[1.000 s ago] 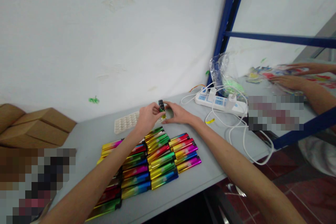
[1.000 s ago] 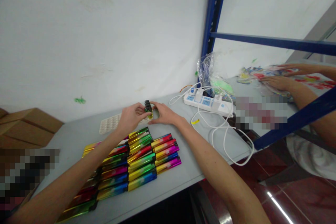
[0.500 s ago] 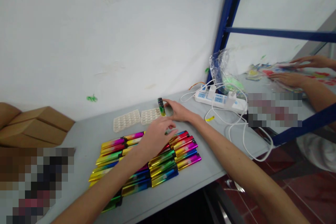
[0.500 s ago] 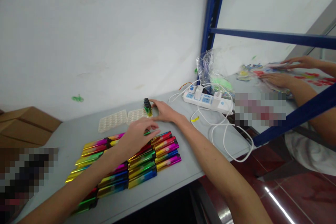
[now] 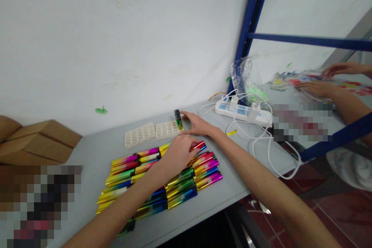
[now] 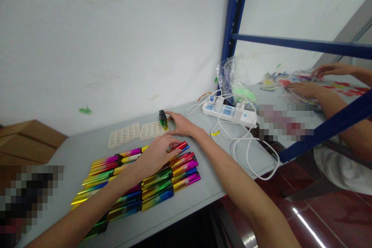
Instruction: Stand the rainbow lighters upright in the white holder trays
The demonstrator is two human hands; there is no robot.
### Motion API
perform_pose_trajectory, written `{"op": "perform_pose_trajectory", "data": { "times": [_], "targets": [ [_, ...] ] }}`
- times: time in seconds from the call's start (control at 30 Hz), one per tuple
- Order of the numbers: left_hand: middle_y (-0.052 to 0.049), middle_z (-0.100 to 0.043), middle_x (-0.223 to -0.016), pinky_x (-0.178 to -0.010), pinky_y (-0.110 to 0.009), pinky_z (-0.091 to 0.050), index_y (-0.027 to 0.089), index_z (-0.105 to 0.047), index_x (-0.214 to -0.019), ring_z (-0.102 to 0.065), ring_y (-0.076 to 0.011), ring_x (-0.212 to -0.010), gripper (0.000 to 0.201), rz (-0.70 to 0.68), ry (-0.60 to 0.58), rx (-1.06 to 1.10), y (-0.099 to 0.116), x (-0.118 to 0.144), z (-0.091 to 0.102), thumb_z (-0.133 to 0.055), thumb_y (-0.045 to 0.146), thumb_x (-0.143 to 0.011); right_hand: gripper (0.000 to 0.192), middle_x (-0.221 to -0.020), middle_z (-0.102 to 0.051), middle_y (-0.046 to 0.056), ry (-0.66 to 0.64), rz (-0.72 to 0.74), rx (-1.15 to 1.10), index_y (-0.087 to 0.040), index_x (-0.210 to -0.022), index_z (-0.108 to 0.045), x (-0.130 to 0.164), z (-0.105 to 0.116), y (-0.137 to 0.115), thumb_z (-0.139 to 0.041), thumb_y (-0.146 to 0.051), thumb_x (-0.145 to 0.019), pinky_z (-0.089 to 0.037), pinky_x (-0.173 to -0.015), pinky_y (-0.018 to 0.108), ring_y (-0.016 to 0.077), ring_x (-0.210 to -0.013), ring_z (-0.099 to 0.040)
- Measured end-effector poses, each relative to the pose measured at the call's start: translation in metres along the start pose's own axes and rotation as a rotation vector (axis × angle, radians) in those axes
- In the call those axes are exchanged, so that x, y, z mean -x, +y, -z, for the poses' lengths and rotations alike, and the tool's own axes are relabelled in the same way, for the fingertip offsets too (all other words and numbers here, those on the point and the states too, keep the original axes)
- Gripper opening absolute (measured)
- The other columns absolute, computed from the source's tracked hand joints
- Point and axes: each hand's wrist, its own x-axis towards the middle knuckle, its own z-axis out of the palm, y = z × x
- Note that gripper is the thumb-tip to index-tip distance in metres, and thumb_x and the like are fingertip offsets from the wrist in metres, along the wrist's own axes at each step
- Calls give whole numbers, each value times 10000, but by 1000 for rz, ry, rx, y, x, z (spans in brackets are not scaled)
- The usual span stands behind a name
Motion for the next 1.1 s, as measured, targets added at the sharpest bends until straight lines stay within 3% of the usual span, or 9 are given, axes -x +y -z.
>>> {"op": "perform_pose_trajectory", "data": {
  "times": [0.13,0.27,0.43,0.57,0.73,0.9,1.1],
  "targets": [
    [-87,-752,-952,-864,-390,-494,210,-769,-945,-666,-275,-890,131,13,95,109,2,-3,4,-683,251,-856,910,-1265,-658,166,5,-7,-4,-153,-1500,-404,-1,-2,5,-827,-358,-721,-473,-1016,469,308,-1139,-625],
    [-82,-726,-948,-807,-357,-514,201,-758,-1000,-669,-232,-843,215,56,179,470,-2,-2,11,-678,364,-884,872,-1306,-649,154,7,35,-53,-181,-1491,-413,-1,-3,10,-796,-309,-718,-466,-1030,461,299,-1155,-624],
    [-18,-656,-800,-643,-279,-486,212,-644,-1082,-616,-146,-670,295,122,119,1019,-5,12,22,-648,458,-919,841,-1303,-642,169,2,45,-54,-152,-1497,-402,3,0,2,-776,-339,-767,-492,-994,446,291,-1144,-629],
    [26,-588,-795,-533,-209,-391,248,-554,-1086,-453,-68,-546,325,205,138,1286,-4,28,28,-680,482,-899,909,-1305,-640,167,12,21,-10,-170,-1499,-408,4,0,-3,-830,-419,-733,-492,-1008,474,307,-1147,-626],
    [60,-377,-625,-473,-189,-250,171,-591,-884,-291,-59,-511,419,254,187,1336,-14,37,30,-631,589,-889,956,-1352,-616,187,0,-16,-6,-156,-1513,-393,4,0,-4,-843,-462,-727,-490,-1028,497,322,-1184,-622],
    [63,-326,-565,-454,-212,-195,175,-476,-668,-260,-59,-473,515,294,190,1306,-23,42,29,-585,632,-877,967,-1355,-620,189,-1,-48,-7,-159,-1518,-394,6,1,-7,-865,-423,-716,-477,-1053,531,334,-1203,-620],
    [76,-269,-551,-441,-220,-179,204,-368,-619,-225,-64,-474,512,274,343,966,-26,49,25,-583,586,-884,979,-1336,-633,179,-13,-50,20,-163,-1518,-385,8,2,-6,-864,-460,-718,-484,-1054,533,334,-1197,-620]
  ]
}}
